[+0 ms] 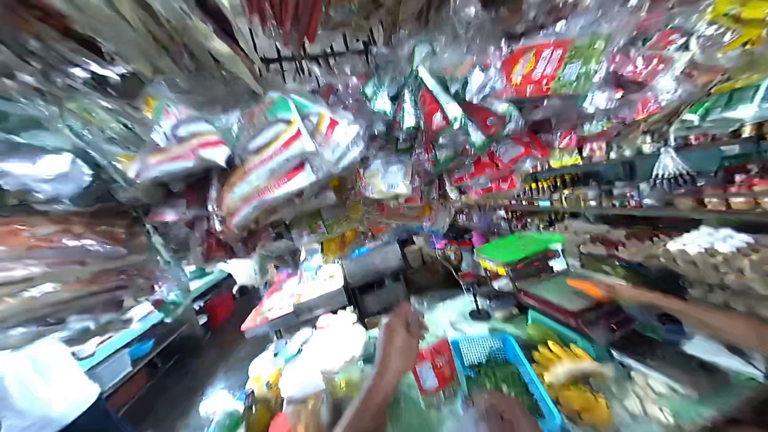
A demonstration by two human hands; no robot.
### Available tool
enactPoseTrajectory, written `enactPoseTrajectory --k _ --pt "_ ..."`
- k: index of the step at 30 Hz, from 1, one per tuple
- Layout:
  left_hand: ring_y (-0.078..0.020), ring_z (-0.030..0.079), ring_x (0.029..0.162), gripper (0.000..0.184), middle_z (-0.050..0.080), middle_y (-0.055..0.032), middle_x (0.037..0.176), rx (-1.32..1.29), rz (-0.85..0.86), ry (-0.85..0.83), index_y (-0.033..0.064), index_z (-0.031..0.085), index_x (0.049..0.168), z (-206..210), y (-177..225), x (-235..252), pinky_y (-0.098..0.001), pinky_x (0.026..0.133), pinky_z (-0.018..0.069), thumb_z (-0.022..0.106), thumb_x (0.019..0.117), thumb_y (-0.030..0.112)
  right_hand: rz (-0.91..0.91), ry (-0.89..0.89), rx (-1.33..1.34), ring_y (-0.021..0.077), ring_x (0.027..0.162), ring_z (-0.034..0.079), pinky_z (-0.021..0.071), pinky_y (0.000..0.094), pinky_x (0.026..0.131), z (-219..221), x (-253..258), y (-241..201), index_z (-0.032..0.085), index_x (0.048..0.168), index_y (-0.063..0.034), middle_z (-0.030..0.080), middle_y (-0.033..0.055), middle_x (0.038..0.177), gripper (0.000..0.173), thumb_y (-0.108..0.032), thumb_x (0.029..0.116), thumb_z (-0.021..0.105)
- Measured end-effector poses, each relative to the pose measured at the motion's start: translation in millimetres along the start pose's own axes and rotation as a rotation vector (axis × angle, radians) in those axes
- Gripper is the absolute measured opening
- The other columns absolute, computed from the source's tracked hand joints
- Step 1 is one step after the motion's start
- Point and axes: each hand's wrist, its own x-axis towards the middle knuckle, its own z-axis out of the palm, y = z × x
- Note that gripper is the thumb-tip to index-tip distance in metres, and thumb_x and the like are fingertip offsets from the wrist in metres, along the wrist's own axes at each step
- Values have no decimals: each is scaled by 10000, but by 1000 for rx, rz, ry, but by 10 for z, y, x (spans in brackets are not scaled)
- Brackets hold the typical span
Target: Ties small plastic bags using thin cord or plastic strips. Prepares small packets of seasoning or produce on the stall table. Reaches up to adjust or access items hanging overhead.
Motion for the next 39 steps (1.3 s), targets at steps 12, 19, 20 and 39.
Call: enactPoseTrajectory --k 12,19,20,39 --pt "-128 707 675 145 745 -30 834 -89 47 12 36 637 1052 -247 -17 96 -326 635 608 562 1052 161 89 -50 15 77 1029 675 554 309 948 122 -12 -250 735 1165 -67 730 44 1118 276 -140 1058 491" --pt "-126 703 718 159 759 -3 876 121 81 29 103 646 1048 -96 83 -152 -358 668 580 562 1063 237 154 -79 46 74 972 675 558 305 904 127 122 -150 735 1142 -69 730 37 1056 267 -121 1053 488" --pt "-151 701 730 160 747 -23 880 185 125 42 94 653 1037 -40 102 -202 -402 682 583 563 1057 225 147 -91 58 69 975 676 558 301 907 124 152 -125 737 1138 -68 732 36 1058 266 -118 1051 492" --pt "-41 637 692 139 699 25 795 -151 29 67 69 737 922 409 -47 -37 -235 652 554 652 1001 146 -199 -130 31 12 815 665 566 212 751 -254 852 63 698 982 -4 702 29 857 170 3 948 532"
